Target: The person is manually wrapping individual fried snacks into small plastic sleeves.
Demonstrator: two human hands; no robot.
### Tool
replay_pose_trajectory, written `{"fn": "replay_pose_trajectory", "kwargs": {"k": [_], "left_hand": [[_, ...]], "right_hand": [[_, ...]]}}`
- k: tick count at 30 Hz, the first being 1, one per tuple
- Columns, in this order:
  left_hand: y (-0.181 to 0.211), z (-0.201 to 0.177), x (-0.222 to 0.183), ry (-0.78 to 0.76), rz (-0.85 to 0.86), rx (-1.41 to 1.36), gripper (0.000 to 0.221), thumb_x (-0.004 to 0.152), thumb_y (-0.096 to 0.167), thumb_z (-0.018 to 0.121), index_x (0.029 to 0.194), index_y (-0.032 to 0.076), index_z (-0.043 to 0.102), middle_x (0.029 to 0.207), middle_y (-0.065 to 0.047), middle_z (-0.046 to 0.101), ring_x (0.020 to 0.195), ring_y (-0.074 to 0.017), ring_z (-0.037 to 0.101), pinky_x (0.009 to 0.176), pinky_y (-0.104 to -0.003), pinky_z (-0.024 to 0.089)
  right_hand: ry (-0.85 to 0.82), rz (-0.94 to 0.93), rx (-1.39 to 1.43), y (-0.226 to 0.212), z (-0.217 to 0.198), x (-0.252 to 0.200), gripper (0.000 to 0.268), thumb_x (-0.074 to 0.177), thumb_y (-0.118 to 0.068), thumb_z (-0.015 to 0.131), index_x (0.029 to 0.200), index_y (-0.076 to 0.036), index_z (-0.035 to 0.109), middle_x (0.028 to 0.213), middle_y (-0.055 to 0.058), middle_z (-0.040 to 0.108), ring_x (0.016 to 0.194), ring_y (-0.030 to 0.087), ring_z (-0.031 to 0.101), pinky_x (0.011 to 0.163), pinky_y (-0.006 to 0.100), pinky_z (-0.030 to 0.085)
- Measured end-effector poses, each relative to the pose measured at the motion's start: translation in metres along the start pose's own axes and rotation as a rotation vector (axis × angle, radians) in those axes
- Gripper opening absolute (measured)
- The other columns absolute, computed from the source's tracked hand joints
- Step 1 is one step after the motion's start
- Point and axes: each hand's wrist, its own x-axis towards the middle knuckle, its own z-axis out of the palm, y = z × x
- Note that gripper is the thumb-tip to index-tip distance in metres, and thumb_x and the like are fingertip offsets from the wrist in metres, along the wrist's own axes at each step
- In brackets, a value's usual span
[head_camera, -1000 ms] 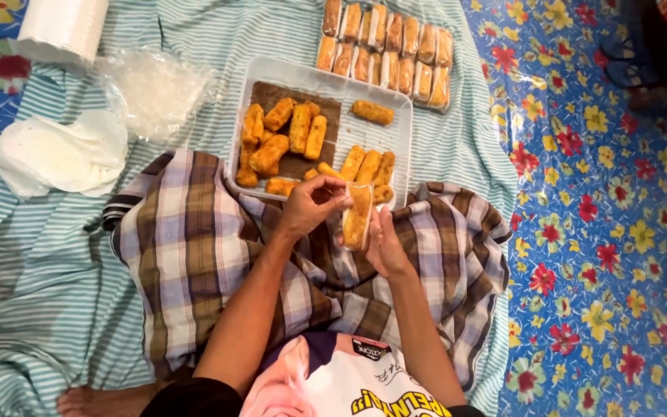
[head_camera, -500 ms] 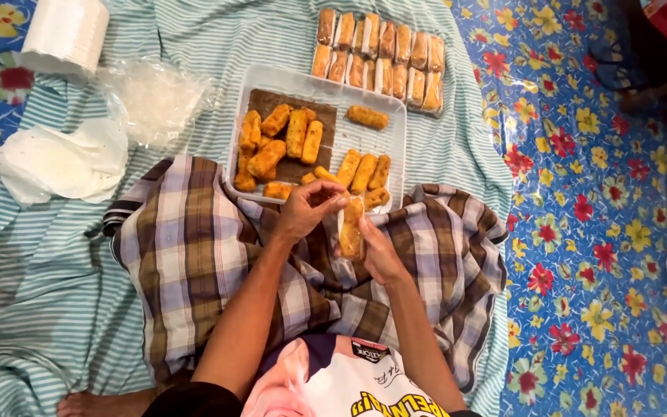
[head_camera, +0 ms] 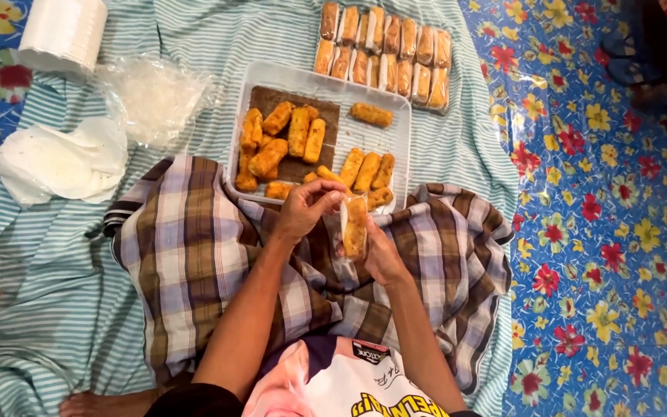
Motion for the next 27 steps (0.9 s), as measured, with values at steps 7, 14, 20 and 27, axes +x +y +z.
{"fn": "replay_pose_trajectory", "kwargs": {"k": [7, 14, 20, 27], "left_hand": [[0.002, 0.001, 0.002, -0.014, -0.012, -0.034, 0.026, 0.093, 0.012, 0.076, 0.117, 0.002, 0.071, 0.093, -0.007, 0.071, 0.076, -0.0098, 0.069, 0.068, -0.025, 0.063], [-0.015, -0.002, 0.006, -0.015, -0.024, -0.026, 0.014, 0.093, 0.012, 0.076, 0.102, 0.001, 0.073, 0.087, -0.005, 0.070, 0.073, -0.0074, 0.066, 0.068, -0.024, 0.061], [-0.008, -0.004, 0.006, 0.034, -0.008, -0.033, 0.010, 0.095, 0.012, 0.075, 0.092, 0.003, 0.071, 0.079, -0.004, 0.069, 0.069, -0.0076, 0.066, 0.067, -0.023, 0.061], [0.009, -0.001, 0.003, 0.053, -0.009, -0.056, 0.020, 0.103, 0.018, 0.064, 0.098, 0.002, 0.074, 0.078, -0.008, 0.071, 0.066, -0.0094, 0.068, 0.067, -0.023, 0.061]], "right_hand": [[-0.049, 0.010, 0.005, -0.005, 0.002, -0.003, 0.054, 0.109, -0.044, 0.037, 0.124, 0.003, 0.060, 0.096, 0.024, 0.070, 0.077, 0.036, 0.074, 0.069, 0.043, 0.062], [-0.099, 0.023, 0.050, -0.002, -0.002, -0.001, 0.058, 0.108, -0.048, 0.036, 0.129, 0.002, 0.058, 0.098, 0.024, 0.069, 0.077, 0.036, 0.072, 0.070, 0.042, 0.060], [-0.120, 0.050, 0.029, -0.004, -0.002, -0.004, 0.058, 0.108, -0.048, 0.035, 0.131, 0.002, 0.056, 0.097, 0.024, 0.069, 0.076, 0.034, 0.072, 0.069, 0.041, 0.059], [-0.121, 0.035, 0.012, -0.001, -0.011, -0.005, 0.058, 0.106, -0.051, 0.037, 0.130, 0.000, 0.056, 0.101, 0.023, 0.069, 0.080, 0.033, 0.072, 0.073, 0.041, 0.059]]}}
